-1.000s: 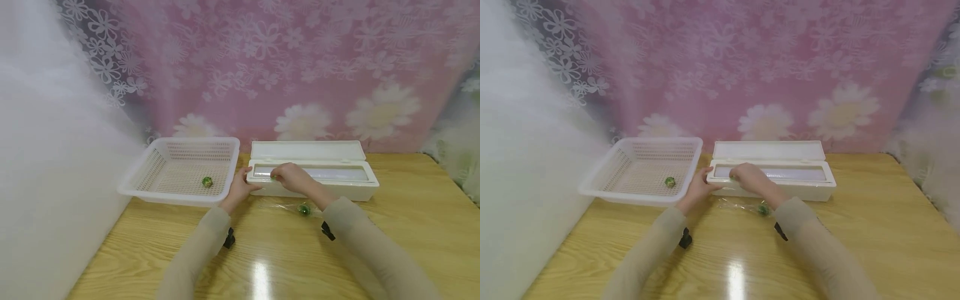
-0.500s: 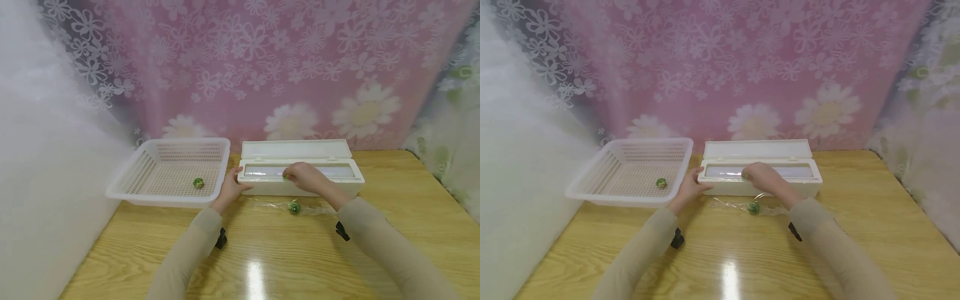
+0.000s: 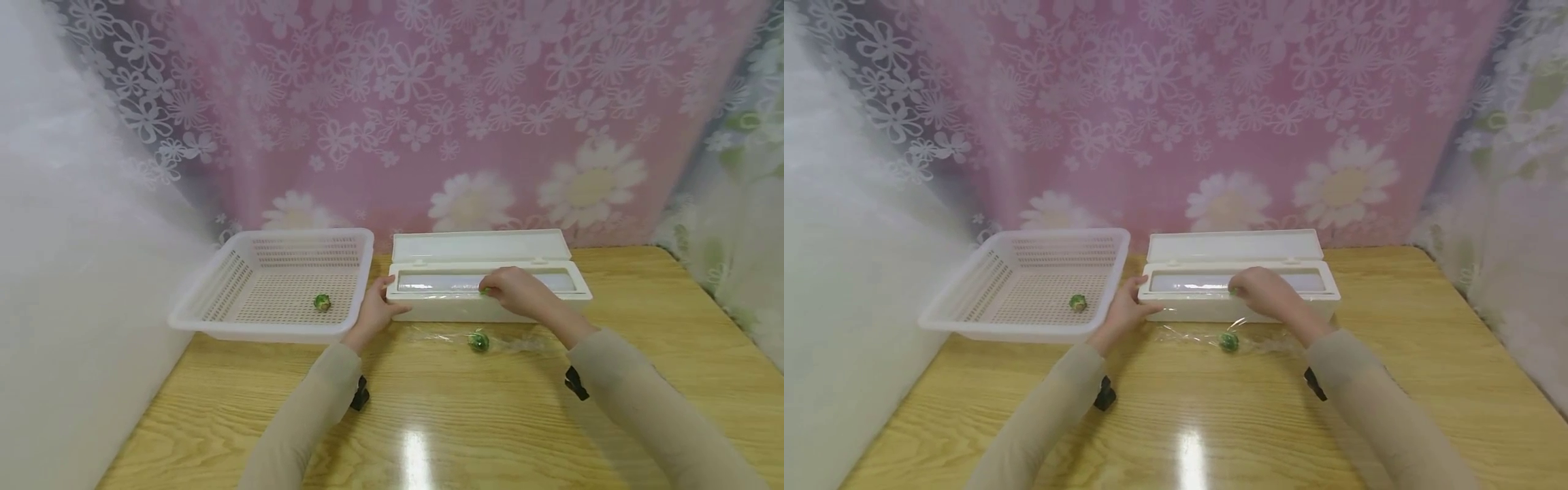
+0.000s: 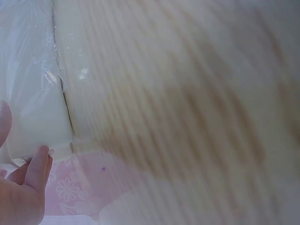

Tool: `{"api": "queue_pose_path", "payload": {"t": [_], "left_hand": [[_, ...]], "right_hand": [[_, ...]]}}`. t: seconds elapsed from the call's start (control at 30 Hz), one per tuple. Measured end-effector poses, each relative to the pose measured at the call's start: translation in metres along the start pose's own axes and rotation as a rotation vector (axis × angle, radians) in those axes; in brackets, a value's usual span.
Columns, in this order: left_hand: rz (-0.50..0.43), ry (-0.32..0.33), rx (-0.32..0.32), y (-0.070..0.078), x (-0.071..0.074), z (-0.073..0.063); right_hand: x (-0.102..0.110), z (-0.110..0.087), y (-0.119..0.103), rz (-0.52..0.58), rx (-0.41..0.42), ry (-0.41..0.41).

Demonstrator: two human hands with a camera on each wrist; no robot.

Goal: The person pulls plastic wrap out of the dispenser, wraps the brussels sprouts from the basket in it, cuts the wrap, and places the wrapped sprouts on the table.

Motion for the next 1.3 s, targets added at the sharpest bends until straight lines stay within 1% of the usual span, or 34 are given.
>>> {"api": "queue_pose_path", "payload": {"t": [0.23,0.33,0.5,0.6,0.67,0.9,1.23,1.3], "left_hand": [[0.034,0.001,-0.009,-0.002,0.001,0.002],[0.019,-0.014,-0.006,-0.003,0.0,0.002],[0.006,-0.008,0.018,-0.004,0.001,0.001],[-0.004,-0.004,0.01,-0.002,0.002,0.001],[-0.009,-0.004,0.004,-0.001,0.001,0.001],[-0.013,-0.007,0.014,0.0,0.0,-0.001],[0.024,-0.007,-0.01,0.002,0.0,-0.001],[0.049,-0.007,-0.003,0.002,0.0,-0.002]], "right_hand": [[0.003,-0.015,0.019,-0.004,-0.058,-0.013],[0.006,-0.024,0.028,-0.019,-0.076,-0.007],[0.011,-0.037,0.04,-0.03,-0.091,0.024],[0.013,-0.042,0.046,-0.027,-0.107,0.034],[0.014,-0.045,0.048,-0.024,-0.111,0.032],[0.015,-0.053,0.054,-0.022,-0.109,0.027],[0.018,-0.057,0.055,-0.031,-0.09,0.048],[0.018,-0.059,0.056,-0.036,-0.09,0.049]]}}
Point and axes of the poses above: each hand's wrist, its own z-axis towards the middle knuckle, its own x-axis out of the back of the hand, y = z × x, the point moved 9 cm from there along z, towards the middle knuckle, and after that the axes turned 12 degrees about -z, right-handed, at the moved point
